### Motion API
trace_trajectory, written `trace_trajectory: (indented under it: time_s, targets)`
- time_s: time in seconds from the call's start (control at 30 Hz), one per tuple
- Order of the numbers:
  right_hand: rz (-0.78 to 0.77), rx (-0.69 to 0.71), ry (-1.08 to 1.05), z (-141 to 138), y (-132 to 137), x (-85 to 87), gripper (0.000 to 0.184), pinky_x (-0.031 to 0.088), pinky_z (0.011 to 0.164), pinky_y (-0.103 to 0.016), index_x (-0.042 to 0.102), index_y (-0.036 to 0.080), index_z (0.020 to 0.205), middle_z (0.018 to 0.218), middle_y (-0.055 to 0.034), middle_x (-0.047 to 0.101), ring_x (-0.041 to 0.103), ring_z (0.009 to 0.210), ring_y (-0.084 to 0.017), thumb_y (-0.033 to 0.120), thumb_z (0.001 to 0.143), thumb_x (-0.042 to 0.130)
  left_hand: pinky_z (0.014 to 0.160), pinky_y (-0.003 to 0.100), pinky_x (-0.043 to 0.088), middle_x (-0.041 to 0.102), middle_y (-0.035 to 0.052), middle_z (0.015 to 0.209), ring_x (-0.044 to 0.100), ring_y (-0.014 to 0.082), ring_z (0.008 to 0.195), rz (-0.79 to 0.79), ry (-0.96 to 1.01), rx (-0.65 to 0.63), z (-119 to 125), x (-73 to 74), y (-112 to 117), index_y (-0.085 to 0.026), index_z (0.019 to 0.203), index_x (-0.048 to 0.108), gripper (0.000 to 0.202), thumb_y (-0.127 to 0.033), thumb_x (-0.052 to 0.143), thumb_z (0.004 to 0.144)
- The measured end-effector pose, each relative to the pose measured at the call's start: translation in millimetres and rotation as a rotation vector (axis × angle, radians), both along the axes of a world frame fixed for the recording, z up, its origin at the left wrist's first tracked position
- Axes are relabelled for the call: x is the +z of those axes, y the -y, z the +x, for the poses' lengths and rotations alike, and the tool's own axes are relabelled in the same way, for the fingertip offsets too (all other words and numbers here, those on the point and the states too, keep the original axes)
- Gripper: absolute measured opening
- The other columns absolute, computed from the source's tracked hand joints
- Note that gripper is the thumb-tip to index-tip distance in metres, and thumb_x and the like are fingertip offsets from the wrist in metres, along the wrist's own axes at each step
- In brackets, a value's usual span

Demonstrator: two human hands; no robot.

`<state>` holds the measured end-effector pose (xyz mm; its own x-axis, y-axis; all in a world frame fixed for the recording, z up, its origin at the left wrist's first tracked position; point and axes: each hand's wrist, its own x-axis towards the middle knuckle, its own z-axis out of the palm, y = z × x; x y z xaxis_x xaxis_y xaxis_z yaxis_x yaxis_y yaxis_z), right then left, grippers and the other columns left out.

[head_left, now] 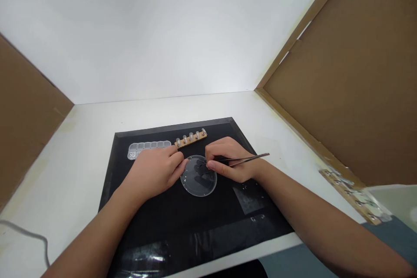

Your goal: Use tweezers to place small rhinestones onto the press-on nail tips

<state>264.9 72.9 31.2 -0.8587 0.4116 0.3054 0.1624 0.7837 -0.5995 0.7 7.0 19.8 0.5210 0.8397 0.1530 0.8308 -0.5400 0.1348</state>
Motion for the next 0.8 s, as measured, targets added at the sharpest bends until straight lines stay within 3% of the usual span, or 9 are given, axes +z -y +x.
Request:
trace_trajectory:
  time_s: [0.27,0.47,0.67,0.8]
  targets:
    - [0.043,0.021,0.039,3,1,3.5,0.039,0.039,0.062,-0.028,0.058,0.019,0.081,0.071,-0.0022,0.058,0.053,0.063,-0.015,0.04,0.11,0.043,0.054,0.031,0.023,0.071,0.0037,0.091,0.065,0.0187,0.071,0.0,-0.012,0.021,1,0.0,-1,-0.02,0.094,0.071,0.041,-0.039,0.039,0.112]
    - [-0.021,-0.016,-0.022,8,-1,7.0,0.047,0.046,0.065,-0.028,0.064,0.017,0.087,0.075,-0.0039,0.065,0.06,0.066,-0.015,0.04,0.115,0.034,0.052,0.032,0.016,0.068,0.0037,0.086,0.061,0.0167,0.066,0.056,-0.015,0.048,2,1.1,0,-0.019,0.085,0.066,0.044,-0.039,0.038,0.112]
    - [-0.181,-0.127,0.022,10,0,16.7,0.04,0.052,0.059,-0.023,0.065,0.016,0.093,0.079,-0.0037,0.072,0.068,0.061,-0.012,0.038,0.116,0.04,0.051,0.031,0.014,0.068,0.004,0.085,0.059,0.0156,0.063,0.079,-0.006,0.062,1,1.4,-1,-0.019,0.084,0.065,0.042,-0.037,0.04,0.111]
    - [-0.201,-0.162,0.047,8,0,21.5,0.043,0.051,0.058,-0.023,0.063,0.017,0.087,0.076,-0.0034,0.073,0.068,0.06,-0.012,0.039,0.116,0.04,0.05,0.031,0.016,0.068,0.004,0.085,0.058,0.0151,0.061,0.093,0.001,0.076,0,0.3,-1,-0.019,0.083,0.065,0.041,-0.037,0.041,0.11]
